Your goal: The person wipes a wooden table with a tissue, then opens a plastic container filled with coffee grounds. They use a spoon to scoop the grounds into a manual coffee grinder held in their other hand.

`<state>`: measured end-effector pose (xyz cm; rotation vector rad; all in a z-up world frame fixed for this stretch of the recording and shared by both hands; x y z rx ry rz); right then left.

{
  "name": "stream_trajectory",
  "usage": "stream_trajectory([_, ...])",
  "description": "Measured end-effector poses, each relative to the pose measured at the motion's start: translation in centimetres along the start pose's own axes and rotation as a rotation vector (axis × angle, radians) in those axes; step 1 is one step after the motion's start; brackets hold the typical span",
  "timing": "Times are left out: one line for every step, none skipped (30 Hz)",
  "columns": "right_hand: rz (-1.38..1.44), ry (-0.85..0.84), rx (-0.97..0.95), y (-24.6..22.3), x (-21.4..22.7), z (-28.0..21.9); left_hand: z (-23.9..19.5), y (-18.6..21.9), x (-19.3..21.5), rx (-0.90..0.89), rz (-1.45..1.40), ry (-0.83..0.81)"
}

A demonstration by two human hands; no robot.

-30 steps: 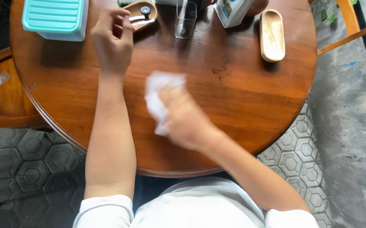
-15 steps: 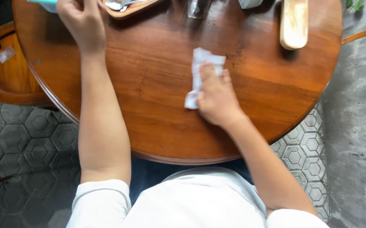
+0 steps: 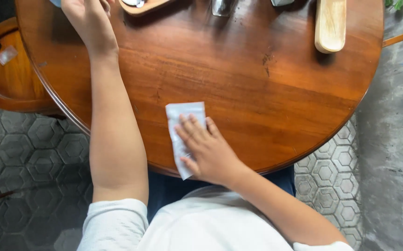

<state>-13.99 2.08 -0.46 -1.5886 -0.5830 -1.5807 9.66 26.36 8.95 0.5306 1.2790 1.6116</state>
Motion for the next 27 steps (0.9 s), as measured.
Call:
stream_trajectory([-0.049,0.009,-0.020,1.4,0.1,-0.1,0.1,0.1,0.1,0.013,-0.013,-0.004])
stream_trajectory([-0.054,0.017,-0.025,3.0,0.6,0.4,0.1,0.1,-0.1,0.007,-0.017,-0.012])
stream_trajectory([0.000,0.071,-0.097,5.3,1.5,0.6,0.0,-0.1,-0.2,0.024,-0.033,-0.018])
stream_trajectory([0.055,0.120,-0.166,7.6,2.3,0.6,-0.2,-0.4,-0.3,0.045,-0.049,-0.021])
stream_trajectory([0.050,0.123,-0.170,9.1,2.7,1.7,-0.1,-0.3,-0.5,0.043,-0.054,-0.026])
stream_trajectory([0.048,0.123,-0.172,10.3,3.0,2.8,-0.2,-0.5,-0.6,0.059,-0.062,-0.032])
stream_trajectory([0.045,0.122,-0.173,11.6,3.3,3.7,-0.2,-0.7,-0.7,0.075,-0.071,-0.038])
stream_trajectory([0.041,0.126,-0.179,12.9,3.1,4.8,-0.5,-0.5,-0.9,0.074,-0.076,-0.045])
stream_trajectory([0.001,0.037,-0.303,15.3,2.2,5.5,-0.7,-0.5,-1.1,0.094,-0.031,-0.050])
stream_trajectory([-0.042,-0.048,-0.422,17.8,1.6,6.3,-0.6,-0.3,-1.3,0.106,0.011,-0.051])
stream_trajectory([-0.050,-0.039,-0.423,19.1,2.0,7.1,-0.6,-0.3,-1.4,0.097,0.005,-0.055])
stream_trajectory([-0.047,-0.024,-0.475,20.7,2.2,7.5,-0.7,-0.6,-1.5,0.103,0.036,-0.057])
stream_trajectory([-0.044,-0.008,-0.527,22.3,2.5,8.0,-0.8,-0.8,-1.5,0.109,0.068,-0.059])
stream_trajectory([-0.046,-0.001,-0.526,22.8,2.7,8.4,-0.8,-1.1,-1.7,0.101,0.066,-0.061])
stream_trajectory([-0.041,0.003,-0.551,23.5,2.9,8.6,-0.8,-1.4,-2.1,0.094,0.062,-0.092])
stream_trajectory([-0.037,0.005,-0.574,24.1,3.0,8.9,-0.8,-1.7,-2.5,0.086,0.057,-0.120])
stream_trajectory([-0.041,0.011,-0.570,24.7,2.9,9.2,-1.0,-1.4,-2.8,0.079,0.055,-0.119])
stream_trajectory([-0.043,0.022,-0.576,25.3,2.8,9.4,-1.4,-0.6,-3.6,0.018,0.129,-0.159])
stream_trajectory([-0.044,0.034,-0.581,25.8,2.6,9.6,-1.9,0.1,-4.4,-0.042,0.203,-0.198])
stream_trajectory([-0.044,0.039,-0.580,26.0,2.9,9.9,-2.1,0.2,-4.5,-0.047,0.204,-0.199])
stream_trajectory([-0.026,0.021,-0.583,26.2,3.0,10.1,-2.4,0.0,-4.8,-0.038,0.237,-0.219])
stream_trajectory([-0.011,0.007,-0.587,26.6,3.2,10.3,-2.5,0.0,-5.3,-0.033,0.267,-0.240])
stream_trajectory([-0.014,0.014,-0.587,27.0,3.4,10.5,-2.5,0.0,-5.4,-0.040,0.265,-0.241])
stream_trajectory([-0.013,0.025,-0.606,27.6,3.5,10.5,-2.5,-0.2,-5.4,-0.030,0.271,-0.241])
stream_trajectory([-0.012,0.036,-0.625,28.1,3.7,10.5,-2.5,-0.4,-5.5,-0.020,0.276,-0.240])
stream_trajectory([-0.017,0.042,-0.626,28.5,3.5,10.7,-2.6,-0.3,-5.5,-0.026,0.272,-0.242])
stream_trajectory([-0.038,0.057,-0.702,29.4,3.5,10.3,-2.6,-0.3,-5.4,-0.017,0.291,-0.238])
Point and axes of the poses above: each hand's wrist, its own z-axis towards the middle knuckle, its own x-axis out of the back of the hand, y = z × x, the point moved 10 cm from there along z, towards the middle knuckle, and after that the axes turned 8 degrees about x, right-handed, at the moved point
